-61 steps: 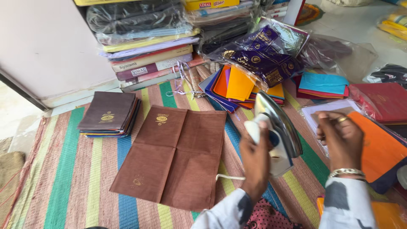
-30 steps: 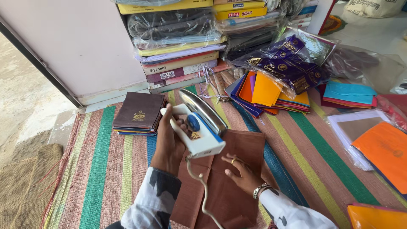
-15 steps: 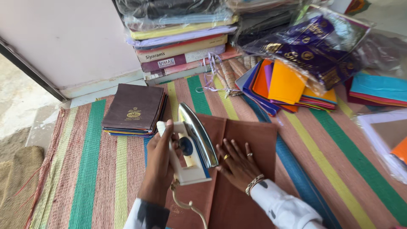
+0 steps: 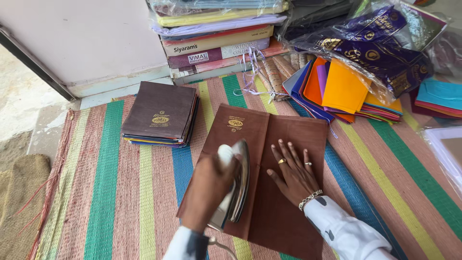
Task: The person uses a hot iron to press a brown paper cover flat on a striped mat. They fold the cover, iron the creases, flip it over, and iron the other side before stacking it with other finished covers.
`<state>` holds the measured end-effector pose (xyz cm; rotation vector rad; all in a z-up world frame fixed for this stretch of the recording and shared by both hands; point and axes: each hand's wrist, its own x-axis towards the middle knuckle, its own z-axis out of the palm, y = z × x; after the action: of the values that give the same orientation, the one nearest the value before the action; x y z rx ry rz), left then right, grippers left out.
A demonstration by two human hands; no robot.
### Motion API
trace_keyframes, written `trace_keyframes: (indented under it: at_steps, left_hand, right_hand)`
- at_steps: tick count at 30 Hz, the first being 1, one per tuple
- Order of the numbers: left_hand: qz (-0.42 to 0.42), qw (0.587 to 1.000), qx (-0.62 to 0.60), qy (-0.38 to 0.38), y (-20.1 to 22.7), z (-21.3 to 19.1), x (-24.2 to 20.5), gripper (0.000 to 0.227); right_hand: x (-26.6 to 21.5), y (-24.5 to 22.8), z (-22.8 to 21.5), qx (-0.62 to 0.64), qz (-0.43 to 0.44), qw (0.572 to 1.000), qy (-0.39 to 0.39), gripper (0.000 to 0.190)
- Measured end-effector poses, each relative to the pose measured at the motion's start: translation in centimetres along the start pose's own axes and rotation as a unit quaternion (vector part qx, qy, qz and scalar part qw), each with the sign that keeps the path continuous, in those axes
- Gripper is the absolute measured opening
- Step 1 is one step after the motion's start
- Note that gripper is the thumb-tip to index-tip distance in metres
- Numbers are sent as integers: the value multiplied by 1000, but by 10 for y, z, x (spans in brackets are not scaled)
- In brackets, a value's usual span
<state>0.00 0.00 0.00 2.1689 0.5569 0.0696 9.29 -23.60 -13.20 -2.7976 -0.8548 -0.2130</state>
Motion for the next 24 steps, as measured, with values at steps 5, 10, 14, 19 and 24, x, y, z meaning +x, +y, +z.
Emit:
trace_keyframes:
  at_steps: [5, 10, 14, 19, 24]
  left_hand:
    - [140, 984, 86, 75, -1, 54, -13, 37]
    - [130, 977, 147, 79, -18, 82, 1, 30]
    - [122, 976, 139, 118, -31, 84, 29, 31]
    - [134, 966, 152, 162, -34, 75, 55, 33]
    - [154, 961, 171, 151, -49, 53, 0, 28]
  right_hand:
    - [-8, -1, 10, -56, 22, 998, 22, 72]
    - [-11, -2, 17, -21, 36, 998, 38, 71]
    - [-12, 2, 16, -21, 37, 998, 55, 73]
    - [-7, 5, 17, -22, 58, 998, -6, 75]
    - [-8, 20, 15, -11, 22, 1000, 10, 77]
